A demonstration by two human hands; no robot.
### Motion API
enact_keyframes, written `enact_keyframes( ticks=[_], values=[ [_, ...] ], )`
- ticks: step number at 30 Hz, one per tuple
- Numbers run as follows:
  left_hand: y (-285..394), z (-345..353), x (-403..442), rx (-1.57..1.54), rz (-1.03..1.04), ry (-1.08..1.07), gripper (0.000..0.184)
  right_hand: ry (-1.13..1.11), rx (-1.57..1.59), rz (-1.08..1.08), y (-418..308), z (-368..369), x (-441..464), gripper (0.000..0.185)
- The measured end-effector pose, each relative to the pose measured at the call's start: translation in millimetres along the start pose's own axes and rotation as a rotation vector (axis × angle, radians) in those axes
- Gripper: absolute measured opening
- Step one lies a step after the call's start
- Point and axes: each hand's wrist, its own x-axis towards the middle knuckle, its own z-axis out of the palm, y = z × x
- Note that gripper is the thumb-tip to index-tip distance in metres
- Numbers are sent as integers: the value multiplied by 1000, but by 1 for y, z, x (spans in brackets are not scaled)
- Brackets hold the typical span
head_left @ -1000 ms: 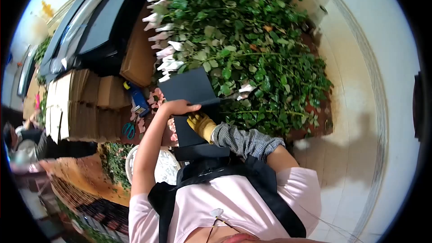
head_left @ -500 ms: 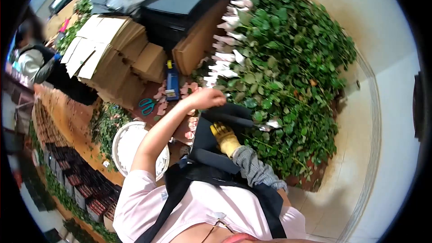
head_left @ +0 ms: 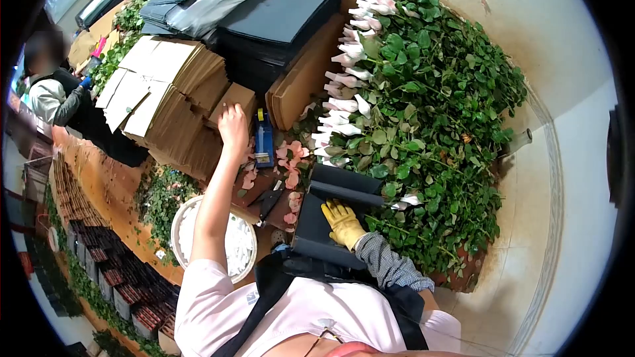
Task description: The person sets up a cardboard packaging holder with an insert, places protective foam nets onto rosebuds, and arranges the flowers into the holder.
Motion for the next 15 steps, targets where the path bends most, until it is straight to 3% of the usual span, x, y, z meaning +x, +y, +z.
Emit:
enact_keyframes(
  ticks=[1, 3, 4, 8, 9, 15],
  values=[
    [-1, -13, 2, -2, 3, -2, 42, 0, 13, 0, 0, 1, -1, 94],
    [-9, -58, 17, -323, -7, -214, 44, 5, 19, 0, 1, 3, 0, 94],
    [-12, -44, 22, -377, -19, -203, 44, 10, 27, 0, 1, 3, 1, 94],
    [-22, -54, 27, -259, -53, -244, 44, 87, -2, -11, -1, -5, -6, 91],
    [-33, -17, 36, -296, -8, -313, 46, 96, 8, -7, 1, -5, -6, 91],
    [-45, -18, 32, -327, 45, -168, 65, 183, 18, -20, 2, 6, -4, 82]
  ],
)
